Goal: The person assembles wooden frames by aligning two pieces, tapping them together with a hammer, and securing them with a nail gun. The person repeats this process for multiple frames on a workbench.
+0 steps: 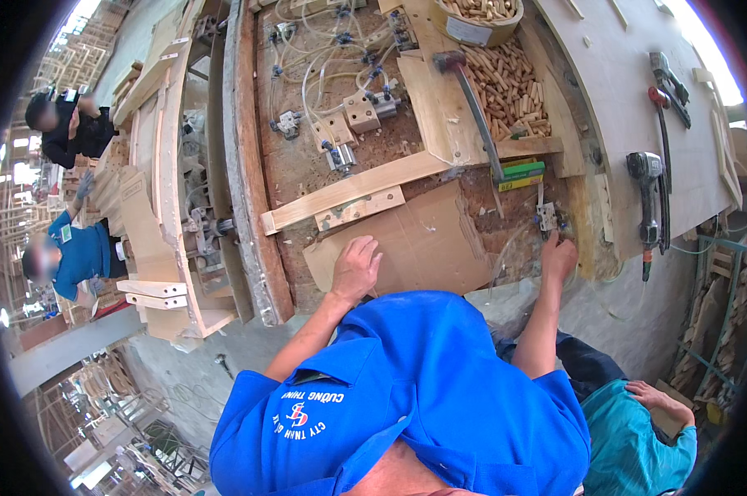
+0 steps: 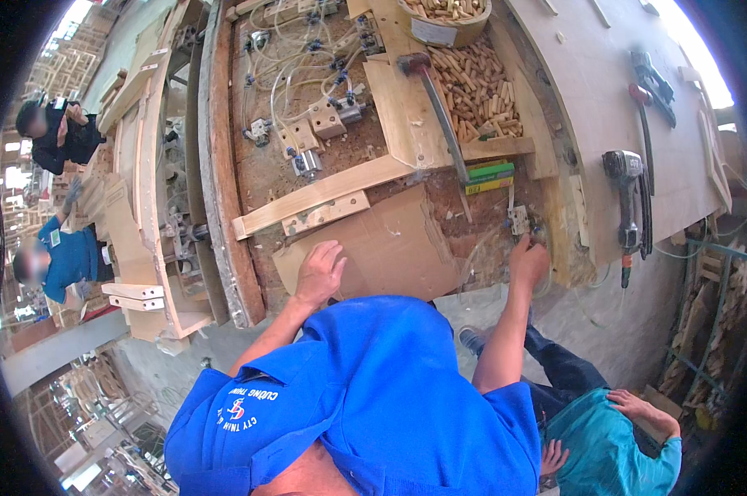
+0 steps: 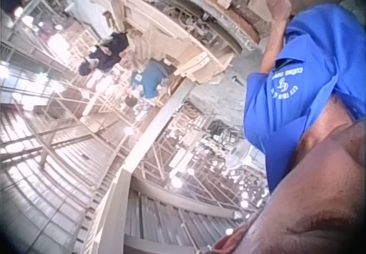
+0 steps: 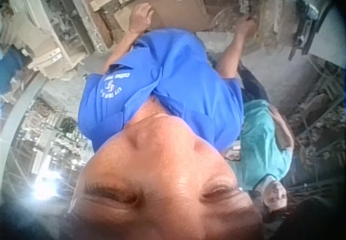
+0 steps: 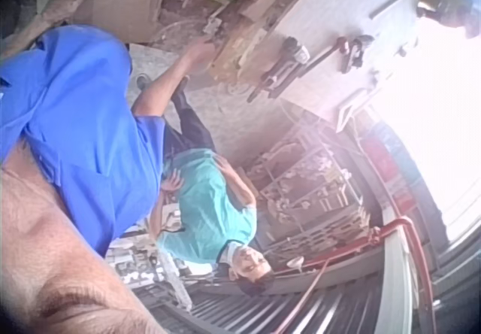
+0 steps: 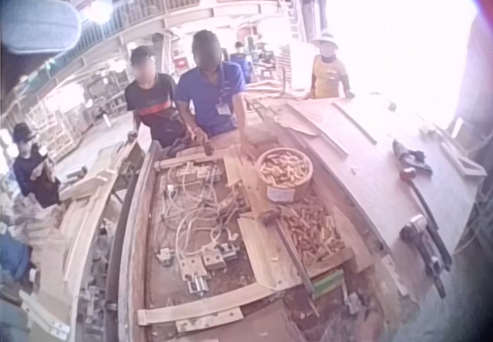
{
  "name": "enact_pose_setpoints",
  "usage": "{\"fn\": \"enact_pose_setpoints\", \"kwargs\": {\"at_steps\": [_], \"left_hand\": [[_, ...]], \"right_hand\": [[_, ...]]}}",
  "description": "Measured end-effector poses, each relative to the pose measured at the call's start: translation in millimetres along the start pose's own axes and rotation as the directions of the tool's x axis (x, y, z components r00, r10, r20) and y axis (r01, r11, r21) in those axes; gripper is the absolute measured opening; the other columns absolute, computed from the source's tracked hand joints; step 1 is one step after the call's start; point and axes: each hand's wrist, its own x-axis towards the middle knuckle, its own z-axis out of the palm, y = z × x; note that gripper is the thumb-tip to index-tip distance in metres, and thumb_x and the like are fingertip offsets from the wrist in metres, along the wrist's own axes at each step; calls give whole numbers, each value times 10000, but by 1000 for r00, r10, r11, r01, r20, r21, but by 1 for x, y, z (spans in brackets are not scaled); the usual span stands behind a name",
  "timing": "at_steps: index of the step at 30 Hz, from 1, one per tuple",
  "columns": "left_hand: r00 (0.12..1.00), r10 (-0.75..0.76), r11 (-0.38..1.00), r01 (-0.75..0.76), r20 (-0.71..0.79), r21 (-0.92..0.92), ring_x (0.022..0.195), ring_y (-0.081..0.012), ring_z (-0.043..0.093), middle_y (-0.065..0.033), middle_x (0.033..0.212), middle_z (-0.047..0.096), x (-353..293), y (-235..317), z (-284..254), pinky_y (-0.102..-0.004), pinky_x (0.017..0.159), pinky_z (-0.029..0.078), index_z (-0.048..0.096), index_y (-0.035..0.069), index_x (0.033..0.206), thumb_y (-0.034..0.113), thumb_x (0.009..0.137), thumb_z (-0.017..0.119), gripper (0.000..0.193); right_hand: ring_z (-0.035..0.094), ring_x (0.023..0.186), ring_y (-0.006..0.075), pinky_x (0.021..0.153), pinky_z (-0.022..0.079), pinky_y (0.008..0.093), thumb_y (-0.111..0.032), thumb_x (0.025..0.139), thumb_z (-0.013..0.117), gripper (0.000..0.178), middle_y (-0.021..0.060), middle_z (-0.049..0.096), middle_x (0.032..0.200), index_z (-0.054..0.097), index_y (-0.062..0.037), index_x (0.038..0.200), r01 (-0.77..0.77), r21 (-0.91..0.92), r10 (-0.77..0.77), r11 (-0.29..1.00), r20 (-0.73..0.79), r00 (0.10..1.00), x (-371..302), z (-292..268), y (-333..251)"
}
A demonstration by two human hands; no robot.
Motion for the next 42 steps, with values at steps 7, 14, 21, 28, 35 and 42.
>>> {"fn": "enact_pose_setpoints", "kwargs": {"at_steps": [7, 14, 21, 28, 35, 42], "left_hand": [[966, -114, 982, 145, -232, 120, 1376, -408, 555, -214, 1425, 617, 12, -27, -24, -510, 1193, 439, 642, -32, 1353, 203, 969, 751, 464], [984, -119, 934, 157, -135, 321, 1550, -457, 364, -267, 1643, 419, 37, -59, -43, -532, 1294, 311, 471, -93, 1527, 321, 1005, 717, 711], [975, -126, 945, 174, -185, 277, 1549, -451, 371, -258, 1648, 419, 33, -65, -33, -550, 1293, 311, 478, -76, 1534, 385, 992, 710, 749], [966, -151, 952, 200, -212, 232, 1529, -447, 404, -260, 1621, 457, 25, -71, -35, -544, 1288, 325, 535, -73, 1487, 356, 970, 743, 703], [956, -157, 960, 207, -250, 187, 1522, -427, 419, -220, 1633, 458, 20, -74, -34, -520, 1280, 350, 564, -72, 1458, 313, 930, 795, 693], [958, -116, 983, 148, -261, 107, 1523, -411, 424, -219, 1620, 473, 37, -66, -39, -519, 1279, 345, 566, -70, 1451, 295, 900, 815, 707]], "right_hand": [[728, 879, 465, 817, 558, 545, -394, 1011, 673, 422, 227, 763, 893, 755, 4, 897, 269, 164, -303, 949, 239, 923, -34, -23, -74], [698, 1116, 416, 941, 552, 493, -319, 968, 700, 370, 215, 716, 1156, 654, -44, 1211, 575, 9, -574, 818, -22, 818, 40, 22, -246], [700, 878, 258, 744, 575, 427, -295, 995, 685, 353, 130, 695, 936, 606, -40, 1225, 84, 664, -549, 743, 534, 643, 107, 47, -274], [583, 619, 175, 532, 489, 367, -384, 1105, 590, 352, 60, 589, 750, 565, -34, 1127, 67, 665, -490, 744, 474, 732, 51, 9, -316], [629, 671, 248, 637, 510, 383, -234, 1094, 606, 244, 144, 640, 802, 534, -14, 1172, 727, 633, -666, 265, -425, 613, 11, -75, -377], [718, 800, 362, 719, 558, 478, -362, 1078, 603, 393, 253, 685, 882, 560, 19, 1167, 646, 178, -658, 742, 15, 753, 34, 49, -314]]}}
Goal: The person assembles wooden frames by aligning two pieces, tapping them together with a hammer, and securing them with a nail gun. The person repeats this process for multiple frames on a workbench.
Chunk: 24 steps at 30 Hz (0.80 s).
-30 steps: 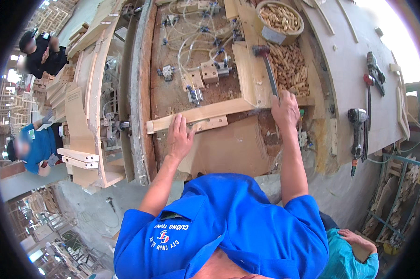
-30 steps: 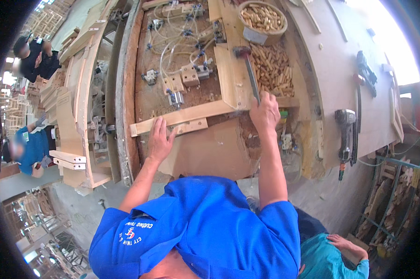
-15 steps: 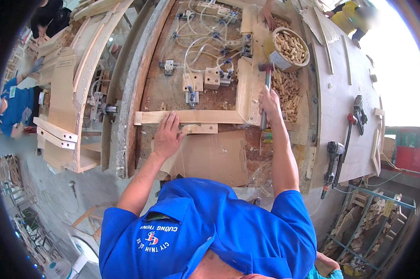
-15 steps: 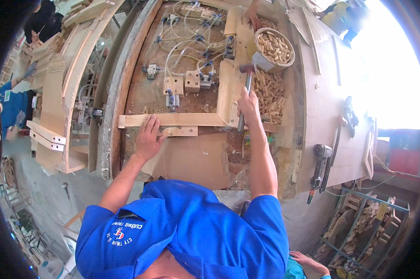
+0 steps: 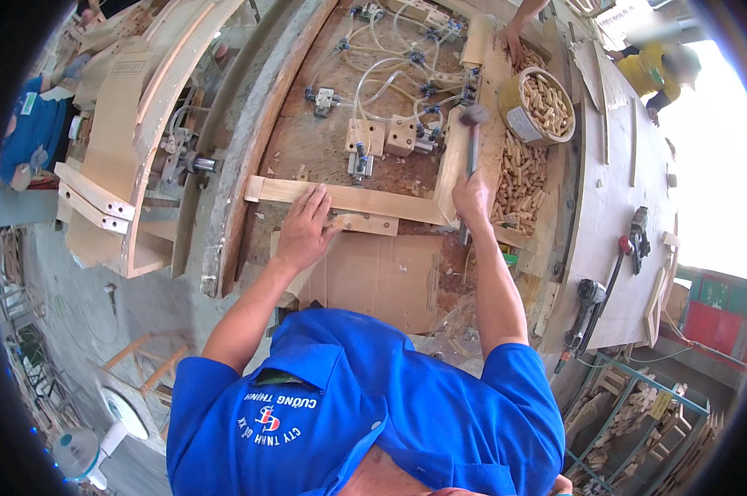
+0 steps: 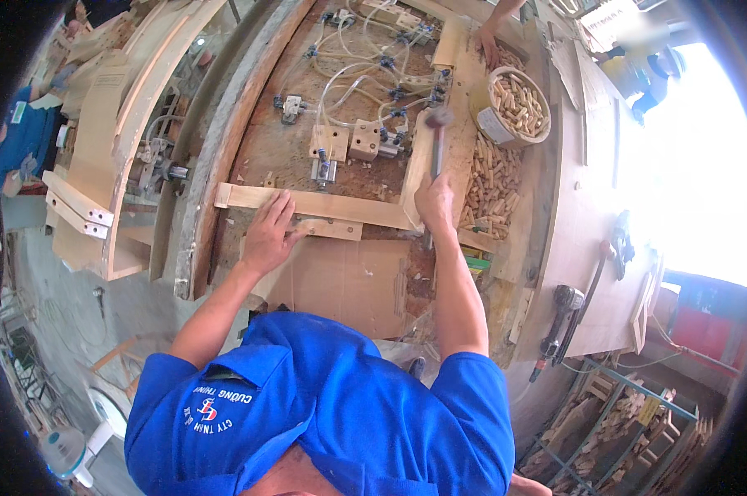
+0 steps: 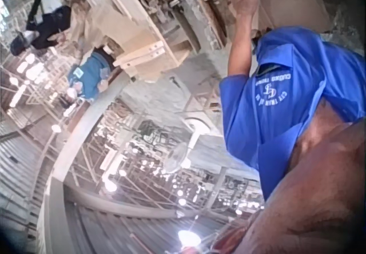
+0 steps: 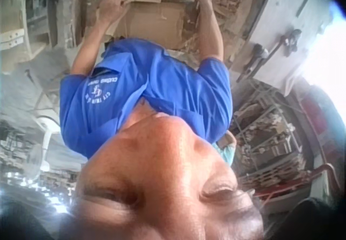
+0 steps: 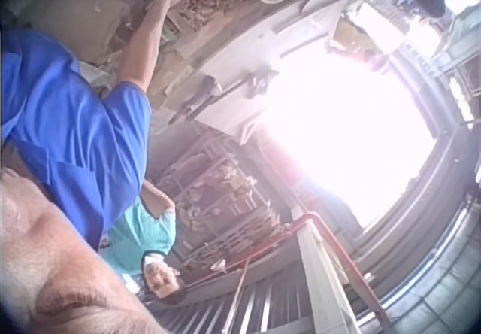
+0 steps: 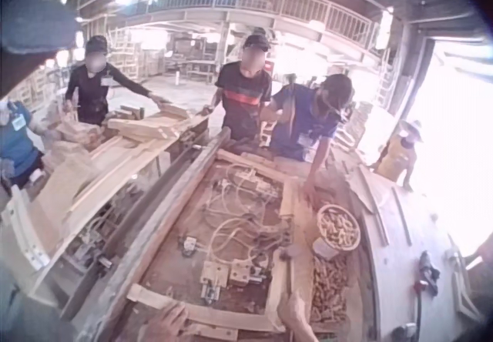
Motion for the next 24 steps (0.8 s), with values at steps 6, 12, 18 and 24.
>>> {"fn": "enact_pose_setpoints", "kwargs": {"at_steps": [6, 12, 18, 24], "left_hand": [[999, -47, 999, 47, -4, 25, 1524, -412, 417, -222, 1613, 479, -8, -11, -2, -512, 1278, 345, 566, -70, 1448, 293, 896, 817, 707], [1000, -13, 1000, 13, -3, 15, 1519, -411, 419, -212, 1606, 487, -3, -3, 2, -506, 1282, 346, 567, -68, 1451, 300, 888, 824, 719], [999, -41, 998, 40, 11, 47, 1513, -403, 430, -199, 1604, 498, -17, -12, 4, -498, 1278, 359, 580, -60, 1454, 312, 880, 836, 731], [1000, -7, 999, 7, -8, 34, 1506, -404, 438, -201, 1577, 525, -5, -9, 1, -490, 1276, 362, 598, -61, 1431, 320, 879, 837, 712]], "right_hand": [[720, 727, 425, 663, 554, 493, -370, 1088, 591, 405, 291, 692, 839, 603, 31, 1145, 35, 389, -9, 920, -66, 998, -8, -69, -60], [671, 732, 539, 681, 541, 547, -367, 1095, 585, 402, 310, 691, 819, 573, 34, 1095, 0, 205, -5, 979, 22, 1000, -137, -36, 15], [665, 737, 535, 671, 524, 544, -337, 1102, 578, 364, 310, 667, 774, 561, 26, 1068, -64, 413, 17, 908, 116, 993, -136, -83, -39], [654, 730, 570, 610, 487, 610, -236, 1086, 591, 257, 329, 643, 750, 530, 10, 1045, 17, 253, -86, 967, 266, 960, -208, -32, 1]]}}
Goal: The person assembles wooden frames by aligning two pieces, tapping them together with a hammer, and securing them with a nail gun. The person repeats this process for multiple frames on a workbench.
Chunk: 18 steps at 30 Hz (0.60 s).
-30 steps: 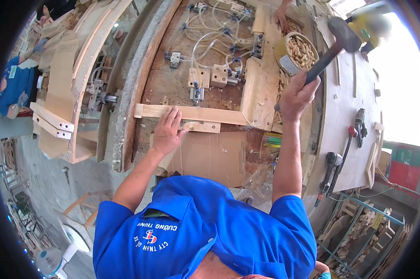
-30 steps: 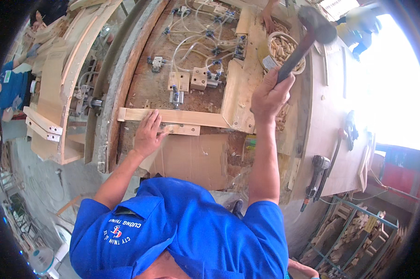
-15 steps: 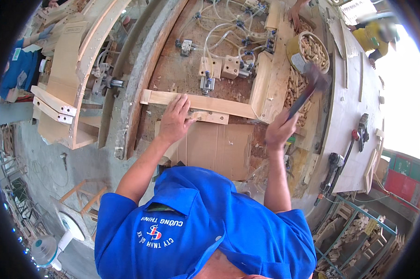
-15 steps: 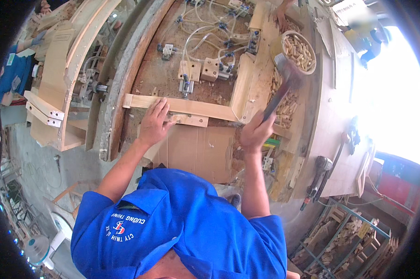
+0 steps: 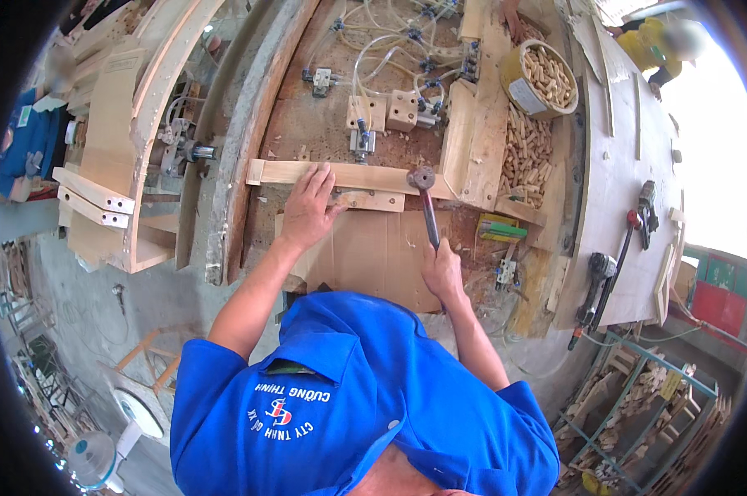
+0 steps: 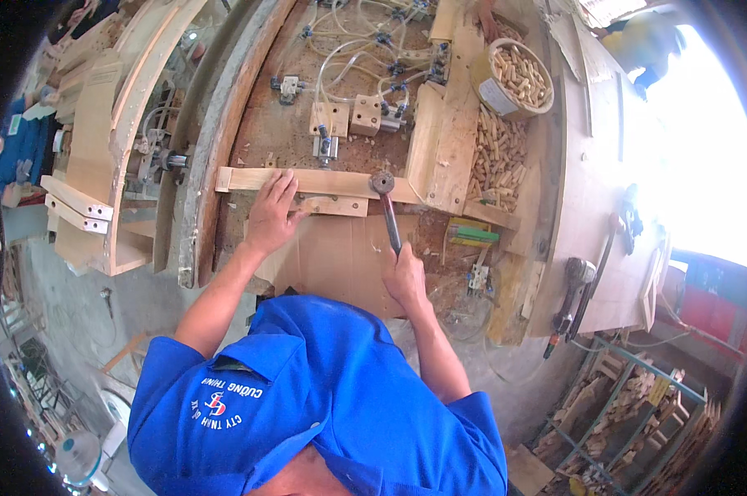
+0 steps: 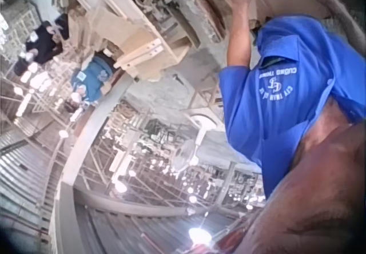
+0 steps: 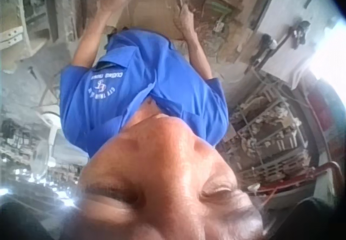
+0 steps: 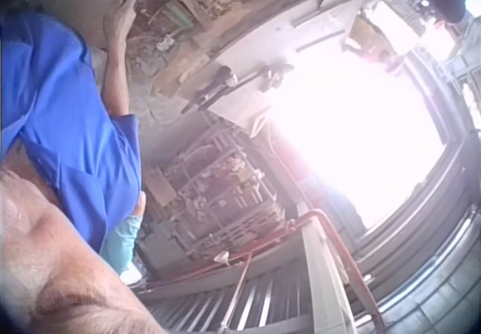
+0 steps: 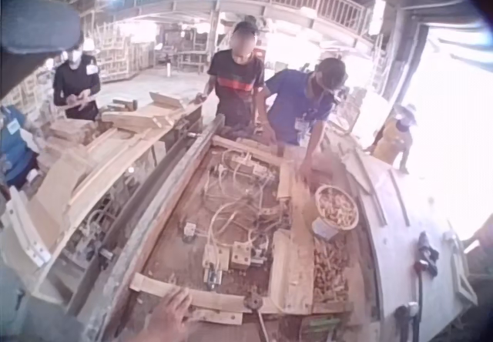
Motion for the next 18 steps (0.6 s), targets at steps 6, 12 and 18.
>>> {"fn": "enact_pose_setpoints", "kwargs": {"at_steps": [6, 12, 18], "left_hand": [[1000, 12, 1000, -12, 2, 17, 1507, -416, 430, -214, 1567, 531, 6, -1, -2, -505, 1278, 352, 587, -64, 1439, 323, 892, 825, 712], [1000, -6, 1000, 5, 21, 30, 1511, -419, 427, -202, 1588, 501, -5, 0, -1, -515, 1272, 355, 581, -52, 1451, 296, 874, 837, 721], [1000, -17, 999, 17, 1, 27, 1505, -433, 430, -211, 1565, 524, -3, 5, -2, -521, 1271, 355, 578, -47, 1461, 327, 881, 830, 735]], "right_hand": [[665, 788, 592, 695, 504, 652, -326, 1063, 616, 325, 347, 654, 759, 544, -9, 1065, -67, 110, 64, 992, 24, 998, -6, 14, -12], [691, 883, 576, 796, 530, 646, -354, 1067, 597, 357, 338, 706, 868, 595, 1, 1109, -134, -10, 135, 991, 53, 989, 43, -22, -13], [710, 1047, 474, 897, 561, 573, -268, 1011, 621, 322, 293, 708, 1111, 631, -16, 1212, -99, -251, 23, 963, -291, 957, 166, -58, 4]]}}
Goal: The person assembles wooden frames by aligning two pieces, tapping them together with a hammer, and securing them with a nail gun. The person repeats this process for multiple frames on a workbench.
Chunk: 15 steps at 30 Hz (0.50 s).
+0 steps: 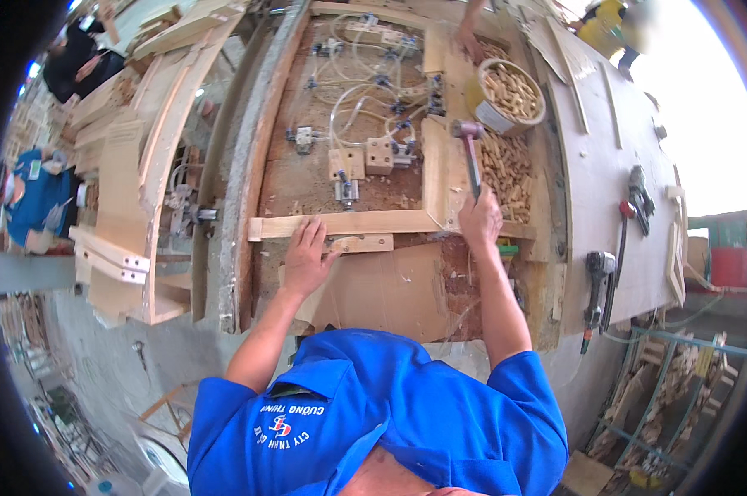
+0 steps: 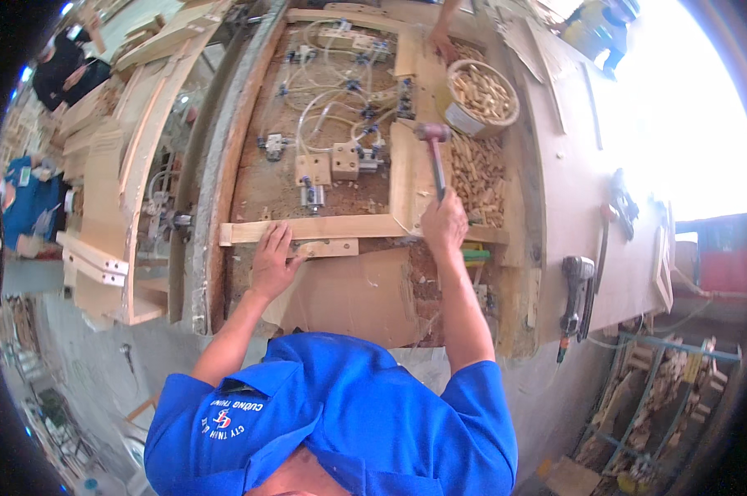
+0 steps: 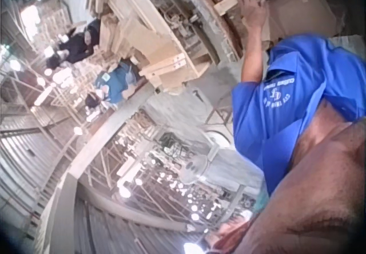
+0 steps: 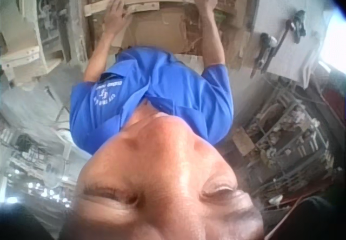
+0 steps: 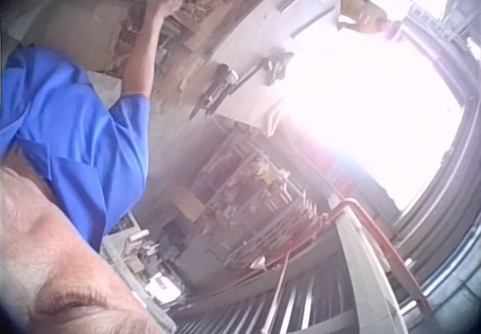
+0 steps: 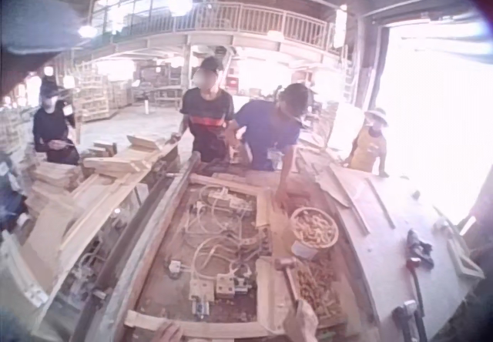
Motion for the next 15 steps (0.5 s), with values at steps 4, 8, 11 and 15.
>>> {"fn": "enact_pose_setpoints", "kwargs": {"at_steps": [4, 8, 11, 15], "left_hand": [[999, 32, 999, -31, 18, -21, 1495, -429, 440, -223, 1535, 545, 5, -1, 4, -516, 1280, 347, 597, -53, 1439, 354, 890, 817, 717], [997, 14, 1000, -16, -74, -24, 1492, -419, 446, -218, 1513, 557, -3, 1, -5, -517, 1286, 344, 622, -68, 1385, 335, 881, 827, 678], [999, -16, 1000, 16, -28, -15, 1509, -401, 428, -208, 1551, 532, -12, 6, -8, -498, 1294, 335, 611, -73, 1404, 326, 885, 821, 687], [999, -42, 999, 42, -16, -32, 1508, -397, 429, -209, 1555, 534, -6, 16, 0, -476, 1299, 330, 591, -71, 1435, 308, 895, 815, 697]], "right_hand": [[712, 1119, 450, 932, 586, 551, -251, 998, 642, 494, 238, 710, 1201, 572, -124, 1470, -102, -175, 114, 979, 61, 992, 41, 15, 12], [658, 1234, 397, 975, 575, 567, -346, 996, 669, 561, 199, 643, 1367, 564, -277, 1543, -20, -462, 62, 886, 75, 995, 42, 30, 8], [669, 1207, 369, 1013, 562, 530, -365, 962, 718, 551, 217, 691, 1269, 665, -200, 1485, 166, -374, -165, 912, 35, 986, 37, 8, 30], [723, 1051, 411, 904, 582, 499, -289, 975, 719, 495, 281, 731, 1202, 702, 20, 1361, 242, -684, -267, 688, 70, 961, 23, -89, 129]]}}
